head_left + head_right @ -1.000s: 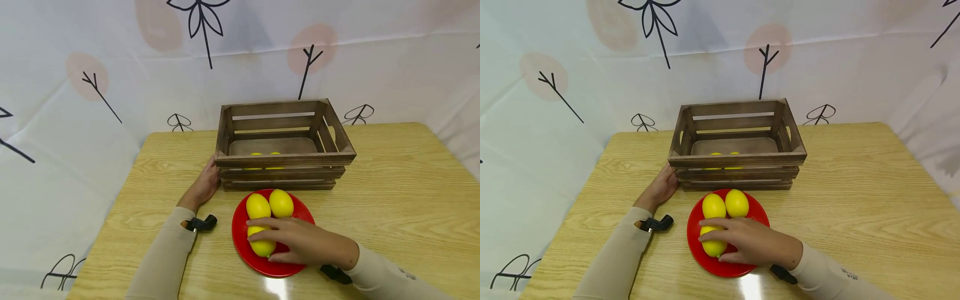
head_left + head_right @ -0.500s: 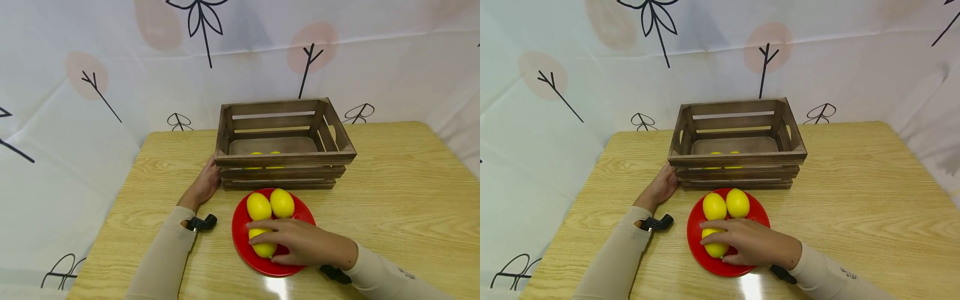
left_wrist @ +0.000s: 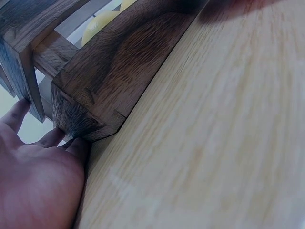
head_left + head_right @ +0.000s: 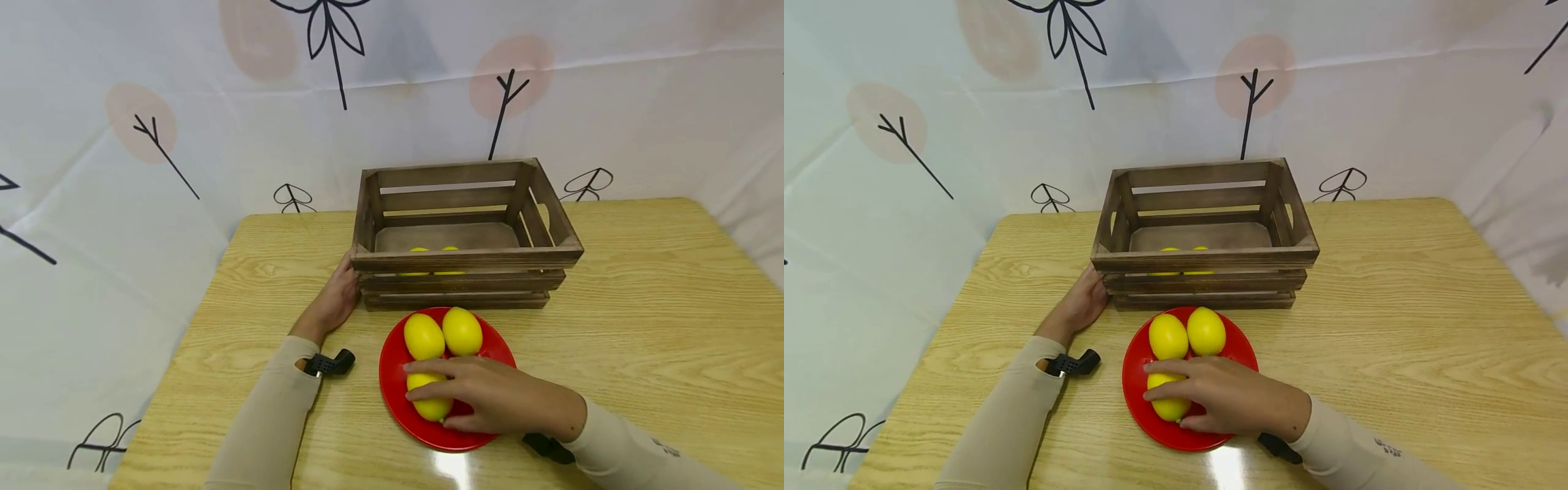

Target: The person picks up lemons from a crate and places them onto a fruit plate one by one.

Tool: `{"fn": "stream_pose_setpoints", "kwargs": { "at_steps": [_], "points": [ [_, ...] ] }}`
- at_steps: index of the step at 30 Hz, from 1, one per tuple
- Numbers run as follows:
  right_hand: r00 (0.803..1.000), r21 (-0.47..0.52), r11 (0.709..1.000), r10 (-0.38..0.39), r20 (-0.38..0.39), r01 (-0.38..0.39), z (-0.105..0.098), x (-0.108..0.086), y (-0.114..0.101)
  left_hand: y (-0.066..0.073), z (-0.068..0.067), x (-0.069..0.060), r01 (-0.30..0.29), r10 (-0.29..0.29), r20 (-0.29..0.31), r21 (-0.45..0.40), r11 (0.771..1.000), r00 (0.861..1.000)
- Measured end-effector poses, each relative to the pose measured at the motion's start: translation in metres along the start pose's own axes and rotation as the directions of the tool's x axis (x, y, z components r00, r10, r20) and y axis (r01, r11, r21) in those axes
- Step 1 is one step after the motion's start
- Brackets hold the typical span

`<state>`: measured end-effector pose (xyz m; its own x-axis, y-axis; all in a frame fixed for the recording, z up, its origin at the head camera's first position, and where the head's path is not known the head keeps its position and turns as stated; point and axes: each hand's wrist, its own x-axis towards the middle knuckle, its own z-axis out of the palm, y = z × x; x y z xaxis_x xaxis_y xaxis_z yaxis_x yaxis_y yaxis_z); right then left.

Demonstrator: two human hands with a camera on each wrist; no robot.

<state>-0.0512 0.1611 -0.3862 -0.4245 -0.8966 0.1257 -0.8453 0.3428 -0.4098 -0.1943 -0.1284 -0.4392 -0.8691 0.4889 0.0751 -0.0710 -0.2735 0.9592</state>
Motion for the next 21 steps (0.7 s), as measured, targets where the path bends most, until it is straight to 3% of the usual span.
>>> {"fn": "stream_pose_setpoints", "kwargs": {
  "at_steps": [7, 14, 21],
  "points": [
    [1.000, -0.040, 0.999, -0.016, -0.013, 0.016, -0.0004, -0.0004, -0.0011, 0.0016, 0.0012, -0.0003, 0.008, -0.008, -0.009, -0.009, 1.000, 1.000],
    [0.999, -0.047, 0.999, 0.026, 0.023, -0.025, -0.0039, -0.0004, -0.0046, 0.0016, 0.0016, 0.0001, 0.008, -0.008, -0.013, -0.008, 1.000, 1.000],
    [0.999, -0.103, 0.995, 0.002, -0.053, -0.008, -0.0096, -0.0032, -0.0100, 0.0012, 0.0022, 0.0003, 0.016, -0.016, -0.025, -0.016, 1.000, 1.000]
  ]
}}
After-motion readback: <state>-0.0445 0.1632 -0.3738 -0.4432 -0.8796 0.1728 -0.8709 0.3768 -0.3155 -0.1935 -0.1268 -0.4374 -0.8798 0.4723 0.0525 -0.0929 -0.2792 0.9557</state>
